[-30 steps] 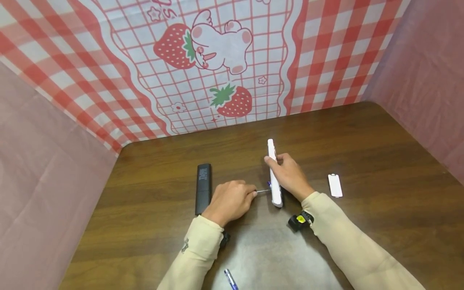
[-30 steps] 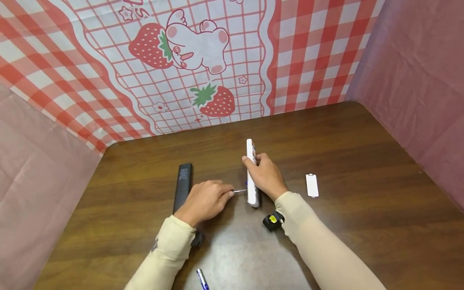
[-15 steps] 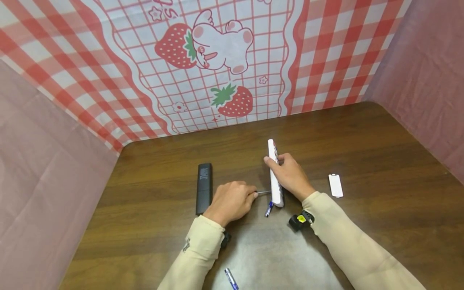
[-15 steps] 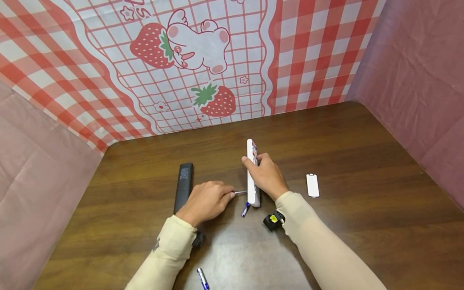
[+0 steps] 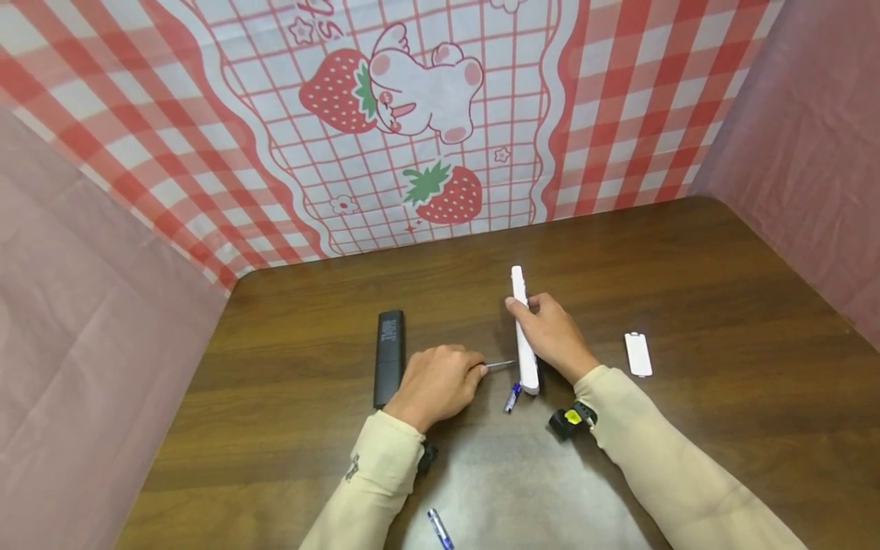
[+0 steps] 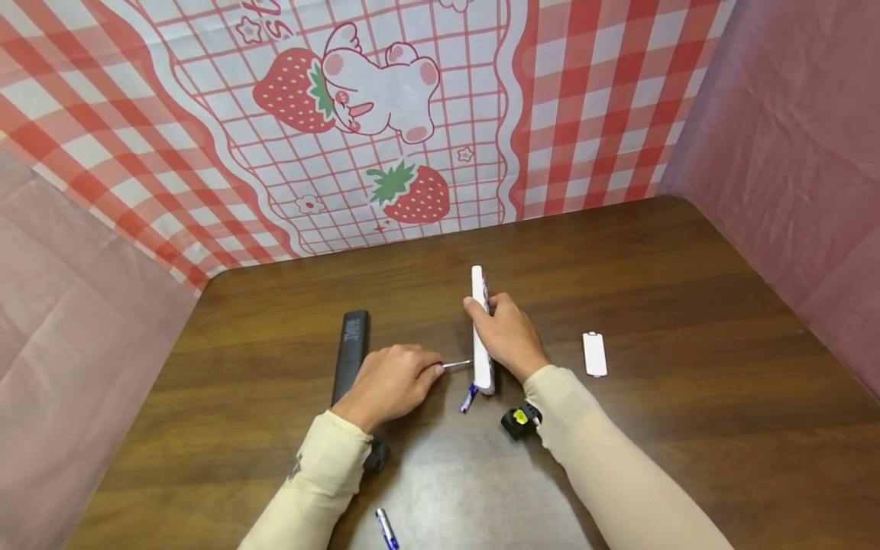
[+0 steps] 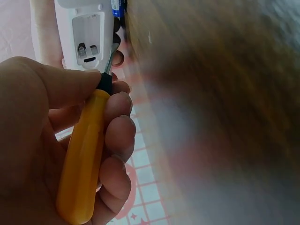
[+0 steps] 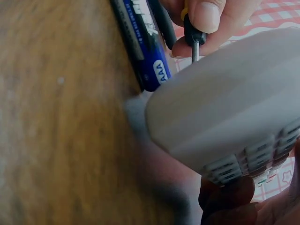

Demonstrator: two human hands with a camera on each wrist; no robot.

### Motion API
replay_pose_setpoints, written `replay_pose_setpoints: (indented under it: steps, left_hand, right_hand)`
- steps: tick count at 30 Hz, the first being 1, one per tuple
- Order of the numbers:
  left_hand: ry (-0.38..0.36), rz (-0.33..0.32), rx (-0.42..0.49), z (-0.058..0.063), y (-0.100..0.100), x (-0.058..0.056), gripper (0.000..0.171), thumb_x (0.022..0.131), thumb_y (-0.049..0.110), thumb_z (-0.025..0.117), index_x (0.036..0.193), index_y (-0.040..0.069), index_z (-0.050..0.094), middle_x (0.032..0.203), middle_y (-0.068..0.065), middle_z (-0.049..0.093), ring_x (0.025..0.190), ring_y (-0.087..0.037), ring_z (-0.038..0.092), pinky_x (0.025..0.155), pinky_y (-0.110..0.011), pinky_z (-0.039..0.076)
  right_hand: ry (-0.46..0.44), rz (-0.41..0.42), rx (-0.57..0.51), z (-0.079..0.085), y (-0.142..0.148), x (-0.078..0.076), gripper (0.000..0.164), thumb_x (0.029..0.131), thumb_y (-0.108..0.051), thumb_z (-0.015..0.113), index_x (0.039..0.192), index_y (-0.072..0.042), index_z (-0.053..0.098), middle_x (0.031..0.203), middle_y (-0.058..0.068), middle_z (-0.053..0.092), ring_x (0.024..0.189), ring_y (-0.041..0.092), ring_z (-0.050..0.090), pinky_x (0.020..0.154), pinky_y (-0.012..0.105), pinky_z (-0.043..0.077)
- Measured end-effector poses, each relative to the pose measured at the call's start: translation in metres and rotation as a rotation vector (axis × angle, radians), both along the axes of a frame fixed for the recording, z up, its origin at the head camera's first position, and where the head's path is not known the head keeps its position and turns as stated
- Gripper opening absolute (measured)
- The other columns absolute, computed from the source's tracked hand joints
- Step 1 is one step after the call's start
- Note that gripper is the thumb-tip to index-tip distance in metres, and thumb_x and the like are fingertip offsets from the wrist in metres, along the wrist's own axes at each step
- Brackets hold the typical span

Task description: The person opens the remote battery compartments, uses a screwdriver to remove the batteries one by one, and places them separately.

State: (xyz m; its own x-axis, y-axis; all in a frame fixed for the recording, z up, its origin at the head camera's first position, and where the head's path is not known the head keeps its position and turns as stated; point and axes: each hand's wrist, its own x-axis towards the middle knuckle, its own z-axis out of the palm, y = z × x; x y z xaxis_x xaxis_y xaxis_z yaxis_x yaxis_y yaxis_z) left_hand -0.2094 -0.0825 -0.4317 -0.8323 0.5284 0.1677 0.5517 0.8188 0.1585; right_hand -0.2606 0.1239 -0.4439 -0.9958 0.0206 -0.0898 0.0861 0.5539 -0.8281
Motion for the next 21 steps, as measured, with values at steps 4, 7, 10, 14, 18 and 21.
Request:
replay_pose_setpoints:
  steps: [4, 7, 10, 14, 18, 21]
  left_hand:
    - [0.007, 0.009, 0.008, 0.0001, -0.0007, 0.0011, 0.019, 0.099, 0.03, 0.061, 0.105, 0.022, 0.078, 0.095, 0.007, 0.073, 0.086, -0.015, 0.07, 0.066, -0.039, 0.054]
    - [0.013, 0.014, 0.012, 0.0006, -0.0014, 0.0018, 0.02, 0.099, 0.031, 0.061, 0.104, 0.022, 0.078, 0.094, 0.007, 0.073, 0.085, -0.015, 0.07, 0.066, -0.039, 0.054]
    - [0.02, 0.021, 0.016, 0.0013, -0.0019, 0.0019, 0.019, 0.099, 0.031, 0.061, 0.103, 0.022, 0.078, 0.093, 0.007, 0.073, 0.084, -0.014, 0.07, 0.064, -0.039, 0.054]
    - [0.031, 0.04, 0.021, 0.0029, -0.0026, 0.0023, 0.019, 0.099, 0.032, 0.061, 0.101, 0.023, 0.078, 0.093, 0.008, 0.073, 0.083, -0.013, 0.07, 0.064, -0.038, 0.053]
    - [0.049, 0.069, 0.025, 0.0034, -0.004, 0.0025, 0.02, 0.099, 0.033, 0.06, 0.1, 0.023, 0.078, 0.094, 0.009, 0.073, 0.082, -0.012, 0.07, 0.064, -0.037, 0.053]
    - [0.069, 0.081, 0.035, 0.003, -0.0058, 0.0024, 0.021, 0.099, 0.033, 0.06, 0.1, 0.024, 0.079, 0.094, 0.009, 0.074, 0.082, -0.011, 0.07, 0.064, -0.036, 0.053]
  right_hand:
    - [0.003, 0.003, -0.001, 0.0001, 0.0005, 0.0004, 0.073, 0.099, -0.059, 0.046, 0.133, 0.006, 0.051, 0.122, 0.024, 0.06, 0.105, 0.035, 0.058, 0.091, 0.049, 0.044]
    - [0.0, 0.004, 0.001, 0.0005, 0.0003, 0.0009, 0.074, 0.099, -0.059, 0.045, 0.134, 0.005, 0.051, 0.122, 0.025, 0.06, 0.105, 0.035, 0.058, 0.091, 0.049, 0.045]
    - [-0.004, 0.002, 0.004, 0.0009, 0.0, 0.0014, 0.075, 0.099, -0.059, 0.045, 0.135, 0.006, 0.05, 0.124, 0.025, 0.06, 0.105, 0.035, 0.058, 0.091, 0.049, 0.044]
    - [-0.006, -0.002, 0.009, 0.0011, -0.0003, 0.0017, 0.075, 0.099, -0.059, 0.045, 0.135, 0.006, 0.049, 0.125, 0.026, 0.059, 0.107, 0.036, 0.057, 0.093, 0.05, 0.044]
    - [0.005, -0.001, 0.017, 0.001, -0.0003, 0.0017, 0.075, 0.099, -0.059, 0.045, 0.135, 0.007, 0.05, 0.125, 0.027, 0.059, 0.107, 0.037, 0.058, 0.093, 0.05, 0.044]
    - [0.02, 0.001, 0.016, 0.0009, 0.0, 0.0013, 0.073, 0.099, -0.058, 0.045, 0.133, 0.007, 0.051, 0.122, 0.027, 0.06, 0.105, 0.037, 0.058, 0.092, 0.05, 0.045]
